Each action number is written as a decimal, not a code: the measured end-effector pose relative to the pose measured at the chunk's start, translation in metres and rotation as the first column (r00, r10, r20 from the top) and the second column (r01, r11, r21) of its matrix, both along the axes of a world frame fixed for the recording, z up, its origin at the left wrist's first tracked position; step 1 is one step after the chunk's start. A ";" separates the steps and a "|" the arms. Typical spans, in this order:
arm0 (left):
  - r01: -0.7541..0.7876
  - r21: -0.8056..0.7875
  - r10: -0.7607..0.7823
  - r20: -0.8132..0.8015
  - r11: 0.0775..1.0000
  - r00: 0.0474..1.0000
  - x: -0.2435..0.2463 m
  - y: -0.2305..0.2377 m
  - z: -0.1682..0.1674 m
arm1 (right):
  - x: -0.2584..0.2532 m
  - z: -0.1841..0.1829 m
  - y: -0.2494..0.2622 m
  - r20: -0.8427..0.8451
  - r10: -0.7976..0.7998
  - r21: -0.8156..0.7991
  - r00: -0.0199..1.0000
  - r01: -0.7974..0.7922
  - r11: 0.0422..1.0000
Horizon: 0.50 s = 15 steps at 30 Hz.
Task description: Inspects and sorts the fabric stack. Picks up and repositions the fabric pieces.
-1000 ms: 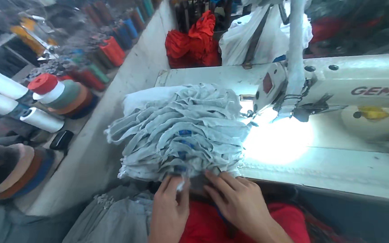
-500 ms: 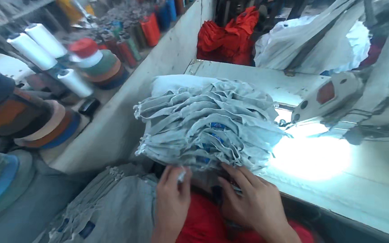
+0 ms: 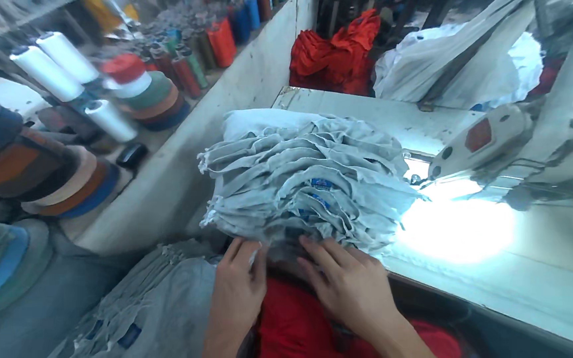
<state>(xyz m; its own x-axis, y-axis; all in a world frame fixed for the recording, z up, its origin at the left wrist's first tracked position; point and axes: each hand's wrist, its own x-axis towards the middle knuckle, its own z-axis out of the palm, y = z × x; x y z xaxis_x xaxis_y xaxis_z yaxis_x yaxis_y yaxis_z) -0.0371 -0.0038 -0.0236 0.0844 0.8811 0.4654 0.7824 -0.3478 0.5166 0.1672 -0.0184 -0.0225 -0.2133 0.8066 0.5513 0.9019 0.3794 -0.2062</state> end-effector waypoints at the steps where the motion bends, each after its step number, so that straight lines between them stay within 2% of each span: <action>1: 0.013 -0.003 -0.013 0.031 1.000 0.999 -0.001 -0.003 0.000 | -0.005 0.001 0.005 0.030 0.011 0.003 1.000 -0.011 1.000; 6: 0.071 -0.038 -0.065 0.133 0.997 0.989 0.000 -0.013 -0.008 | -0.020 0.002 0.023 0.095 0.118 0.025 0.988 -0.120 0.992; 8: 0.039 -0.051 -0.033 0.109 0.998 0.994 -0.004 -0.013 -0.011 | -0.013 0.004 0.026 0.057 0.102 -0.001 0.993 -0.102 0.995; 11: 0.000 -0.066 0.005 0.070 0.998 0.998 -0.009 -0.012 -0.015 | 0.002 0.010 0.034 0.002 0.079 -0.124 0.997 -0.078 0.989; 13: 0.000 -0.081 0.005 0.061 0.997 0.998 -0.008 -0.011 -0.017 | 0.009 0.016 0.041 -0.101 0.093 -0.217 0.991 -0.113 0.970; 15: 0.006 -0.083 0.001 0.080 0.997 0.997 -0.004 -0.010 -0.017 | 0.014 0.022 0.048 -0.196 0.086 -0.241 0.977 -0.133 0.961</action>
<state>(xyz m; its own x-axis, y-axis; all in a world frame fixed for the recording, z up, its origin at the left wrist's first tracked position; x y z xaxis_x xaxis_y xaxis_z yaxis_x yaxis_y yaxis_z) -0.0413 -0.0134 -0.0402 0.0517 0.9169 0.3958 0.7366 -0.3026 0.6049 0.1809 0.0296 -0.0004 -0.2230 0.9014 0.3711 0.7959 0.3882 -0.4647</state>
